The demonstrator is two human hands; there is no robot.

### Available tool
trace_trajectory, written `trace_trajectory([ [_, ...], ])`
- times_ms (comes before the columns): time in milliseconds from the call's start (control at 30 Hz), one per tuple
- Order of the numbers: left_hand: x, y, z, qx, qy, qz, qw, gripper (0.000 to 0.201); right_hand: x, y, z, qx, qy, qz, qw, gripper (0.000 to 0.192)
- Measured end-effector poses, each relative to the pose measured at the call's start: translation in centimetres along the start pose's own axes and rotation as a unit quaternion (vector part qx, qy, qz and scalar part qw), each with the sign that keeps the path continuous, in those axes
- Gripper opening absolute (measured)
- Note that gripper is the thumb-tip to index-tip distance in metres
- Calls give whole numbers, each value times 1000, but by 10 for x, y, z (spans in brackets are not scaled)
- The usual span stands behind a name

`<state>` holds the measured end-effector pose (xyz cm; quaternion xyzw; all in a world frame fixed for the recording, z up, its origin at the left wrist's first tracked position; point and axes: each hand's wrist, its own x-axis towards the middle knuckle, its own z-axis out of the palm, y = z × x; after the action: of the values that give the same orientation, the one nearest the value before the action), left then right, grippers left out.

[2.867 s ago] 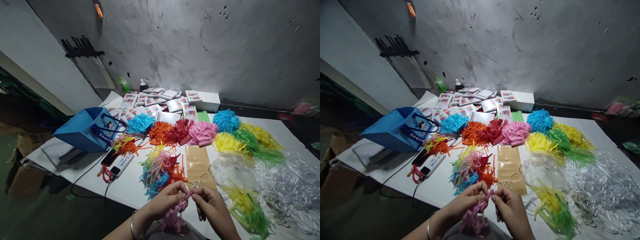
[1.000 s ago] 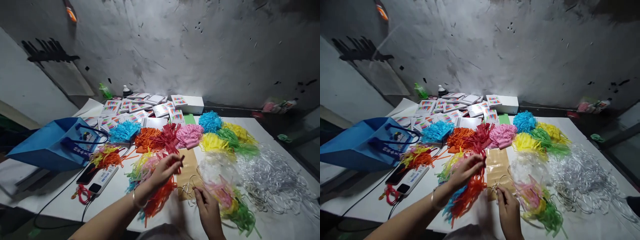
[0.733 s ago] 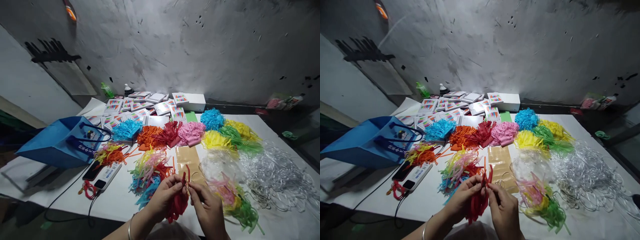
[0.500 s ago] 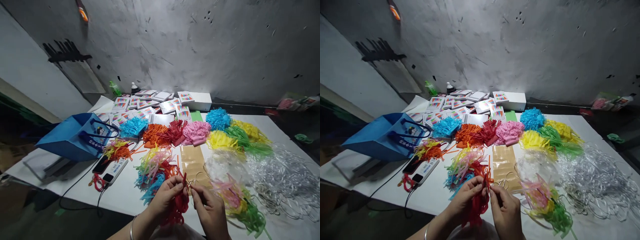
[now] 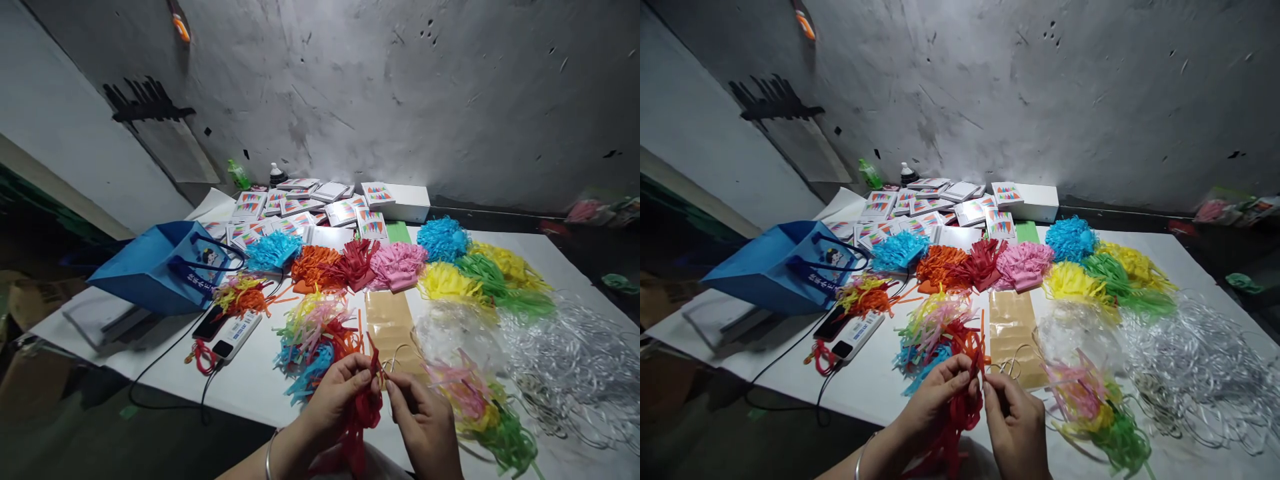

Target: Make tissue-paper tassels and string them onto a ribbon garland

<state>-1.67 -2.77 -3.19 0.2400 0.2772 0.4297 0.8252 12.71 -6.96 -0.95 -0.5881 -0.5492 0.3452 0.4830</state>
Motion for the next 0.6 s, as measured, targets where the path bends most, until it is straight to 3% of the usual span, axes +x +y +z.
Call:
trace_trajectory([
  [600, 1, -2, -2, 8, 21, 11, 1000, 25, -1, 2, 5, 64, 7, 78, 995, 31],
])
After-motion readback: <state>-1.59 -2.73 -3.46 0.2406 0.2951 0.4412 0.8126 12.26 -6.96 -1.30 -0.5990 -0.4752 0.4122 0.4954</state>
